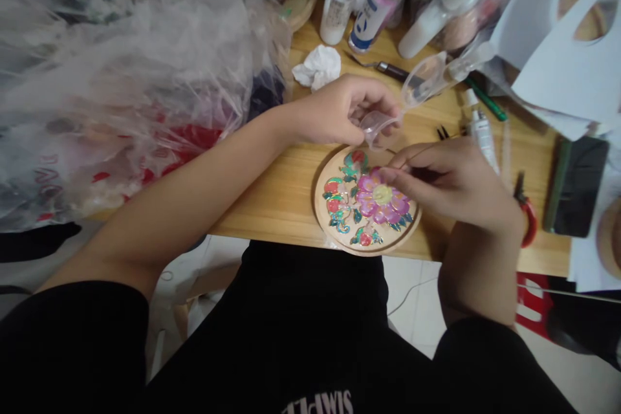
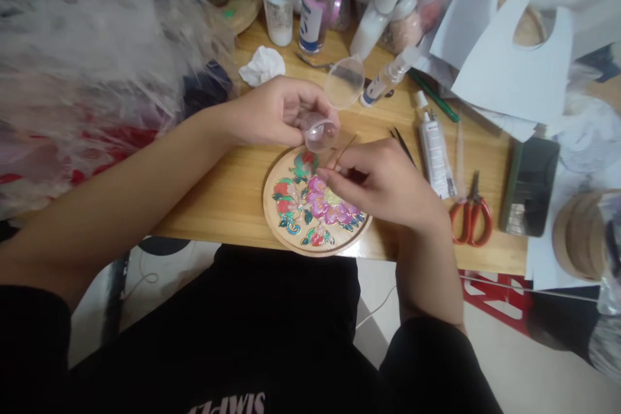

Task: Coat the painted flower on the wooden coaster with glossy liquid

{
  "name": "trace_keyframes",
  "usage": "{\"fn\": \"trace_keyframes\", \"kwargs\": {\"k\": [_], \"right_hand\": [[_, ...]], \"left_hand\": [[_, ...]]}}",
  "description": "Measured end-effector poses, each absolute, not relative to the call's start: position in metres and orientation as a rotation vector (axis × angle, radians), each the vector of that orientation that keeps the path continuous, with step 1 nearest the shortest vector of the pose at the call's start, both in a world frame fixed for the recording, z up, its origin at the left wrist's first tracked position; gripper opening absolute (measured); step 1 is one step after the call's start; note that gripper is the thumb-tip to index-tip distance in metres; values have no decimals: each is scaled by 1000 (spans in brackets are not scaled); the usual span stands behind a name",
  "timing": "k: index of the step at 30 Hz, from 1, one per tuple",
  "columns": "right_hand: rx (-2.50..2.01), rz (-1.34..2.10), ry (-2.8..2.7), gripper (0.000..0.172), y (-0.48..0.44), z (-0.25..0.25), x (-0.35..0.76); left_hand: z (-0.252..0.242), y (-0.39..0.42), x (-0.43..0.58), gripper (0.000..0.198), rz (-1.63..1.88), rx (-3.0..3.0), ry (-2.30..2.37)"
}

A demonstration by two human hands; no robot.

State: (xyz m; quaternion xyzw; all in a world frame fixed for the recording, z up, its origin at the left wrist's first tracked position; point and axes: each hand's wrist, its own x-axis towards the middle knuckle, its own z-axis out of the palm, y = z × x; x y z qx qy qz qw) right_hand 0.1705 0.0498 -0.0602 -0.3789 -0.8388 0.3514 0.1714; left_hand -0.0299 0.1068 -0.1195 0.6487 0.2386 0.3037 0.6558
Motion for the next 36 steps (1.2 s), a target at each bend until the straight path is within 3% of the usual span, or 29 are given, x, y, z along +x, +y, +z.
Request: {"fn": "trace_keyframes", "kwargs": {"k": [8, 17, 31, 36], "right_hand": [[-1273, 472, -1973, 26, 52, -62, 175], [-1429, 152, -2186, 32, 54, -72, 165], [-1373, 545, -2081, 37, 55, -75, 166], [-1406, 540, -1946, 38, 49, -70, 167]], "left_hand": [[-128, 110, -33, 33, 744, 1577, 518], [-132, 109, -34, 40, 765, 1575, 473], [-132, 110, -35, 36, 760, 1553, 466], [-130, 110, -35, 34, 755, 1577, 465]]}}
